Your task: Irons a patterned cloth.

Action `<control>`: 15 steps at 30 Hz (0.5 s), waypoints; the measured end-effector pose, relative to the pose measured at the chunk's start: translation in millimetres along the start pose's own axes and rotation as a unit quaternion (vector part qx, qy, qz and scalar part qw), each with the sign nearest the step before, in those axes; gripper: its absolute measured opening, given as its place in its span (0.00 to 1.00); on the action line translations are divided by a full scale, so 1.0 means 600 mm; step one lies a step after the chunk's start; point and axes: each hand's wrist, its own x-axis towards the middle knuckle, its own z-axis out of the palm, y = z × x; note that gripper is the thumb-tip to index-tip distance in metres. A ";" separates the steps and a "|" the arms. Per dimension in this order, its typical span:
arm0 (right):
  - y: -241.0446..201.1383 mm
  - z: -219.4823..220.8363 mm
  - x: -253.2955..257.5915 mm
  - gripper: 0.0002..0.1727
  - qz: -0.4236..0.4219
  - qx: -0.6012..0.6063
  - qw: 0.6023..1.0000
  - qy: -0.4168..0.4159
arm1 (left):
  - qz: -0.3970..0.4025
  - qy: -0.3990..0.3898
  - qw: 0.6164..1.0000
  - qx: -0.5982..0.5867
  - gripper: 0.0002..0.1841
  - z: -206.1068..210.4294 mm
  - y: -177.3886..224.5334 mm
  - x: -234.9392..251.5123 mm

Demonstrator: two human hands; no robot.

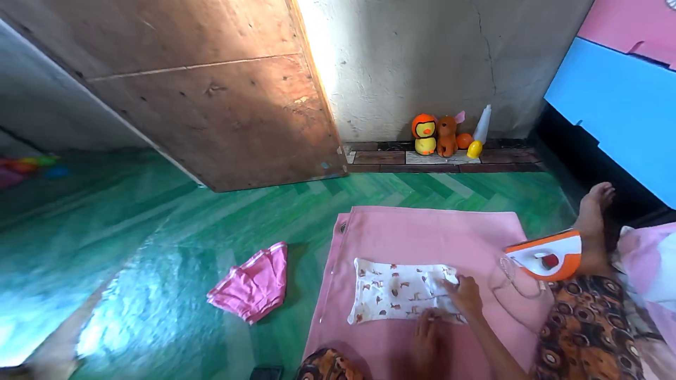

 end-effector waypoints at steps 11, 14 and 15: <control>0.029 0.009 -0.004 0.27 -0.131 0.103 0.985 0.036 | -0.055 0.109 0.991 -0.050 0.21 -0.032 -0.028 0.072; 0.032 0.011 -0.014 0.26 -0.164 0.139 0.974 0.066 | -0.060 0.017 0.996 -0.056 0.28 -0.027 -0.018 0.093; 0.032 0.008 -0.022 0.26 -0.168 0.147 0.972 0.072 | -0.063 -0.016 0.996 -0.060 0.30 -0.020 -0.009 0.097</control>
